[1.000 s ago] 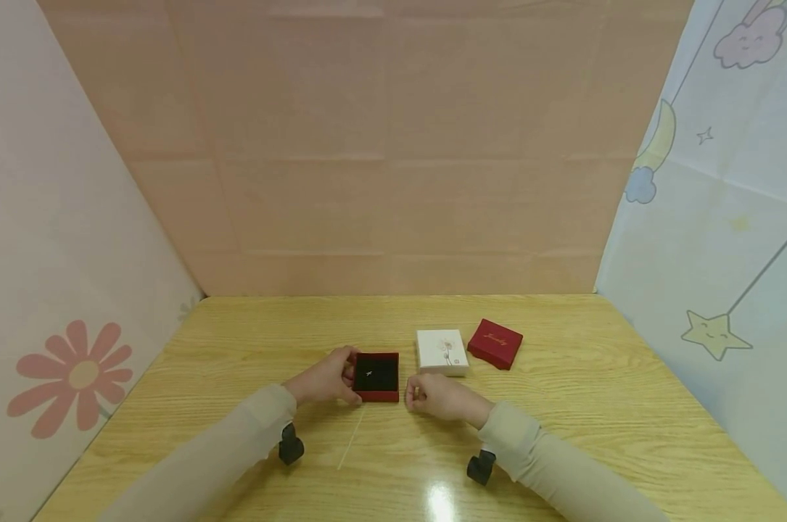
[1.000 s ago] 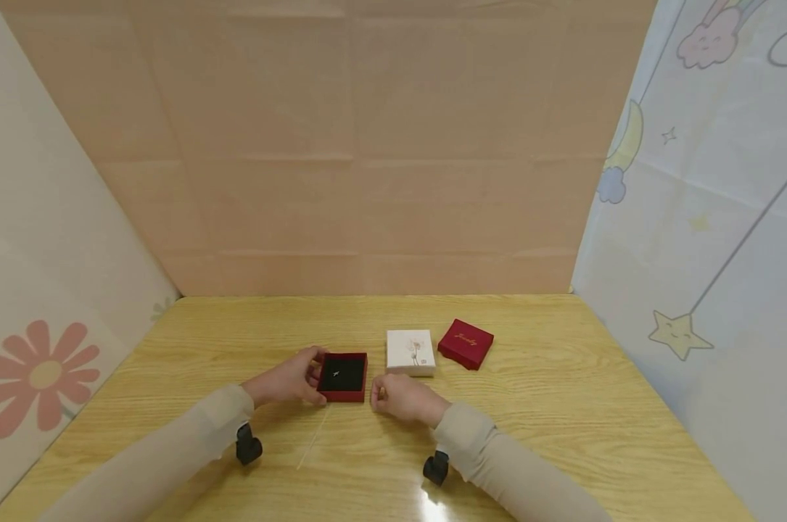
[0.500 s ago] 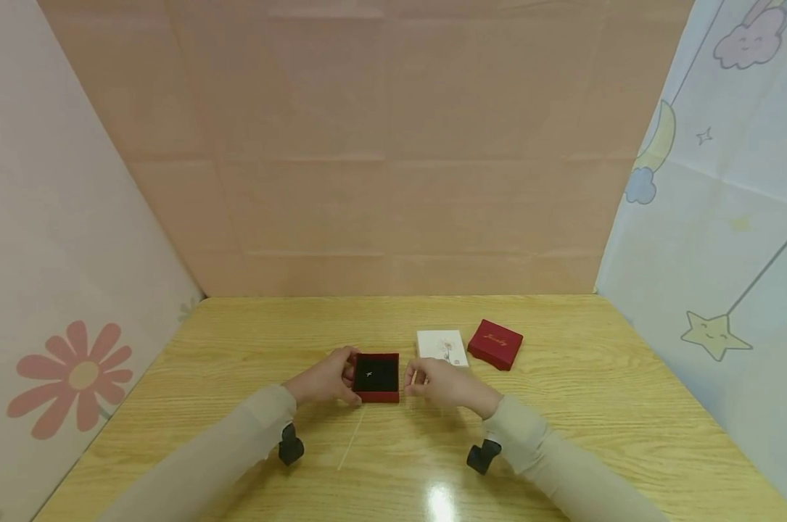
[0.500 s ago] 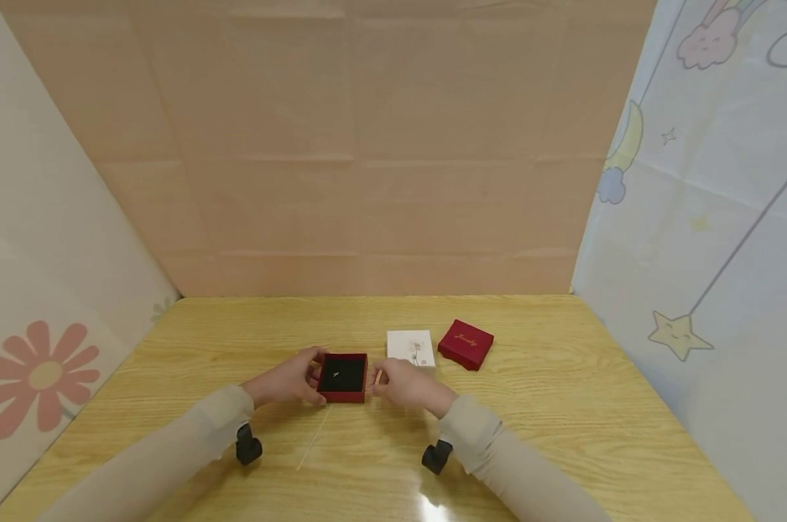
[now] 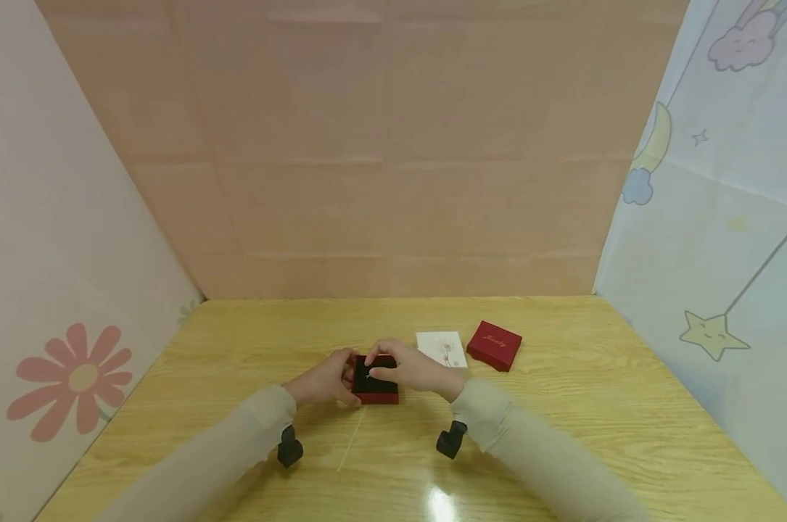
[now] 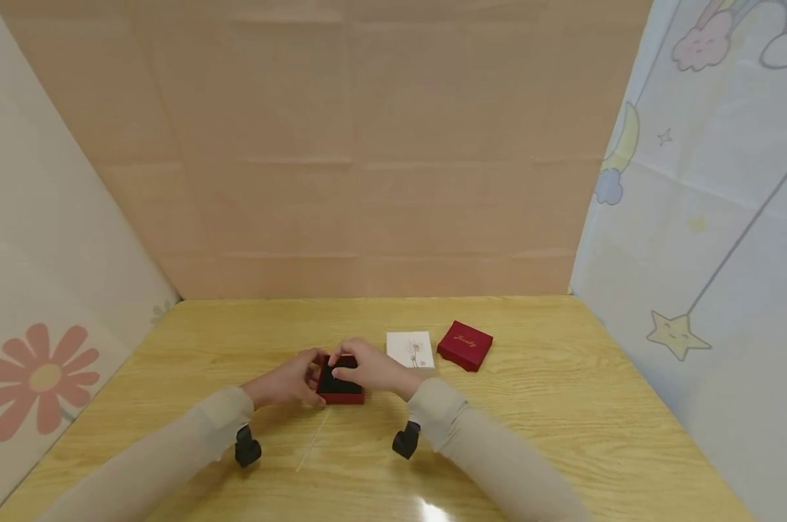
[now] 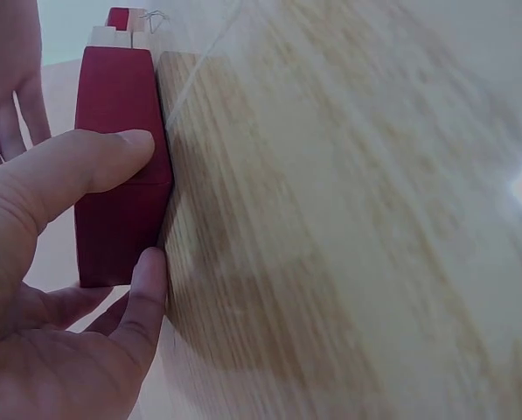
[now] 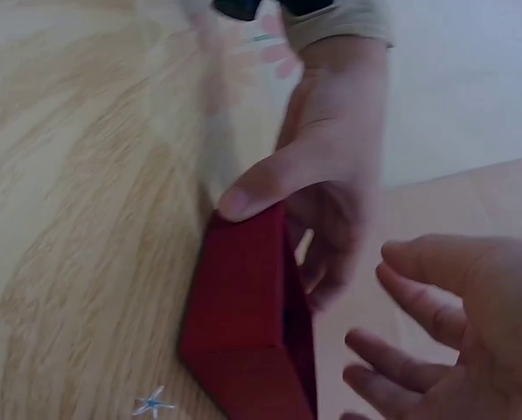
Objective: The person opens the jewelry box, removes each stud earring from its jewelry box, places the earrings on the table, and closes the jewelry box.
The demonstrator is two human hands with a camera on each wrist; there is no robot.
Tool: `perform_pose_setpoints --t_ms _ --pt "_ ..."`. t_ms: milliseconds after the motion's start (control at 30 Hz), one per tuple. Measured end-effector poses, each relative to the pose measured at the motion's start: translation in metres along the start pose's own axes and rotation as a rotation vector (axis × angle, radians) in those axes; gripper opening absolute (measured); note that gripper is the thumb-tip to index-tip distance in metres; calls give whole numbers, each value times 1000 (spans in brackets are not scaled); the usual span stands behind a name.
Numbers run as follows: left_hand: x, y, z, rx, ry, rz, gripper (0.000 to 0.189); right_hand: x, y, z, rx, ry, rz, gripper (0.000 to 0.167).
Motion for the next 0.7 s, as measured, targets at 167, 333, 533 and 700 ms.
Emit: perform_pose_setpoints --t_ms 167,333,533,700 --pt "5 3 0 15 -7 24 80 -13 14 10 -24 -185 79 10" --pt "8 3 1 19 -8 18 80 -19 21 17 -1 -277 145 15" --pt "7 3 2 23 -4 14 78 -22 26 24 40 -308 170 19" --pt "6 2 1 19 -9 10 77 -22 28 27 26 -346 181 14"
Point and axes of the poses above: each hand's wrist, its own y-axis towards the middle knuckle, its own z-axis out of the palm, x = y × z, the point moved 9 cm from there along y, towards the middle knuckle, and after that the axes turned 5 degrees about -y, right-handed, at the moved point
